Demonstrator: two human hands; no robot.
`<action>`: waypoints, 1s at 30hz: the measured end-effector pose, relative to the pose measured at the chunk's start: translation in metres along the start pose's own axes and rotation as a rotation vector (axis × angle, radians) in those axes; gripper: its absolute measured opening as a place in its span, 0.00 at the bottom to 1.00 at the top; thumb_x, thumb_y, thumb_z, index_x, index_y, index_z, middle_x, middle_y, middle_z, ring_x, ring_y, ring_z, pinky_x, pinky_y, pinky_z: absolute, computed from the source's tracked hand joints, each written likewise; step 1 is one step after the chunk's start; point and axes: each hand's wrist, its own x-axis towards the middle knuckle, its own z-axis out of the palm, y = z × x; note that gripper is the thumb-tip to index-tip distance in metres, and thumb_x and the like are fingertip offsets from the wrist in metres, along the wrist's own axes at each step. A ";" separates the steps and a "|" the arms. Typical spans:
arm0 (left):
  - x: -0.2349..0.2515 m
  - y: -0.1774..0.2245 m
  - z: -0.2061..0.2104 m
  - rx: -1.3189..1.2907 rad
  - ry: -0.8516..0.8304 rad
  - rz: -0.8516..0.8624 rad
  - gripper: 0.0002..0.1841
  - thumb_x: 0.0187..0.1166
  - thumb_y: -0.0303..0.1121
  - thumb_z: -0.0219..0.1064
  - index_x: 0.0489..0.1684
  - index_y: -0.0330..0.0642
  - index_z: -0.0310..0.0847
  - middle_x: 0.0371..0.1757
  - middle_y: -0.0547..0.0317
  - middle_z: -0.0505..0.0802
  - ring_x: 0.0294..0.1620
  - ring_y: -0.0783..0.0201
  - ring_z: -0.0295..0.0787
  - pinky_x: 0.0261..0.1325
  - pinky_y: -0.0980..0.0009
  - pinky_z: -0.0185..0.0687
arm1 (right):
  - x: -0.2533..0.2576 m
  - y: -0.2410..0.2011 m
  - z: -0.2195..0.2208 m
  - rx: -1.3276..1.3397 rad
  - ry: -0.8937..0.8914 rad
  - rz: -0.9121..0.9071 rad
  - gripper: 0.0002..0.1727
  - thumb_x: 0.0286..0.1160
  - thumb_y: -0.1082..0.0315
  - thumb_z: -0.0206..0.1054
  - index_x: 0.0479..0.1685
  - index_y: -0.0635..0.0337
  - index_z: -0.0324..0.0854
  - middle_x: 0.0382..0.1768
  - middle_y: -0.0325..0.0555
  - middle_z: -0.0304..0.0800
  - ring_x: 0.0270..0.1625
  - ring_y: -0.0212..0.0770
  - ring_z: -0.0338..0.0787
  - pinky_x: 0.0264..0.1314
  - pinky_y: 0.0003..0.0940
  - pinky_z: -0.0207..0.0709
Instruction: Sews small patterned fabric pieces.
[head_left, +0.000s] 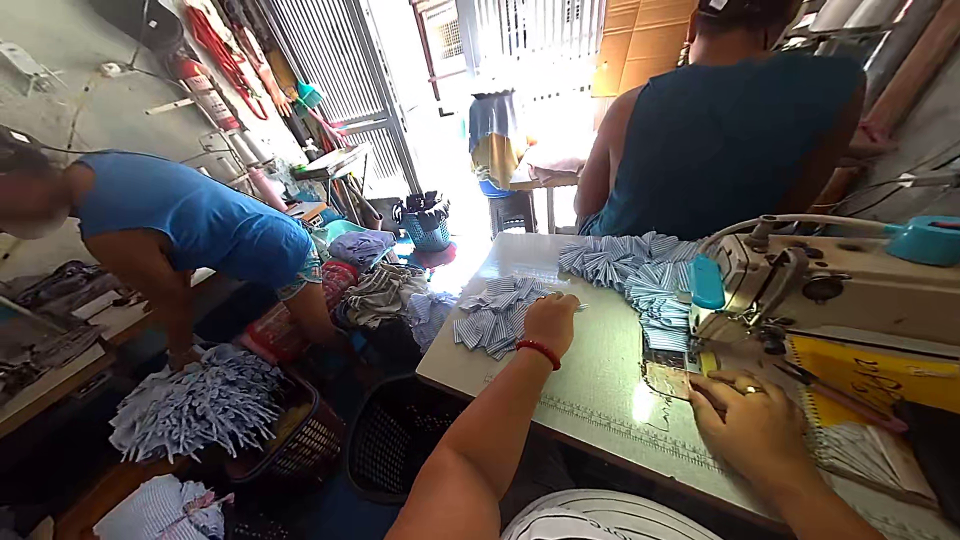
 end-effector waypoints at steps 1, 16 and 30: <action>-0.003 0.000 -0.004 -0.112 0.033 -0.016 0.16 0.90 0.31 0.56 0.65 0.40 0.87 0.63 0.45 0.92 0.68 0.50 0.87 0.74 0.53 0.77 | 0.000 0.000 0.001 0.015 0.048 -0.047 0.19 0.77 0.60 0.60 0.51 0.60 0.94 0.62 0.65 0.88 0.73 0.77 0.78 0.74 0.79 0.62; -0.068 0.047 -0.005 -1.175 -0.063 0.074 0.17 0.75 0.18 0.70 0.62 0.26 0.79 0.42 0.54 0.88 0.40 0.71 0.85 0.51 0.72 0.85 | 0.028 -0.088 -0.041 0.929 -0.085 0.189 0.28 0.75 0.56 0.68 0.70 0.65 0.77 0.45 0.46 0.93 0.43 0.36 0.95 0.49 0.35 0.91; -0.105 0.065 -0.001 -0.630 -0.020 0.210 0.12 0.84 0.30 0.66 0.53 0.29 0.88 0.46 0.45 0.94 0.44 0.63 0.91 0.55 0.66 0.85 | 0.003 -0.092 -0.057 0.837 0.094 0.088 0.20 0.68 0.63 0.75 0.56 0.64 0.84 0.30 0.34 0.86 0.30 0.21 0.84 0.38 0.19 0.81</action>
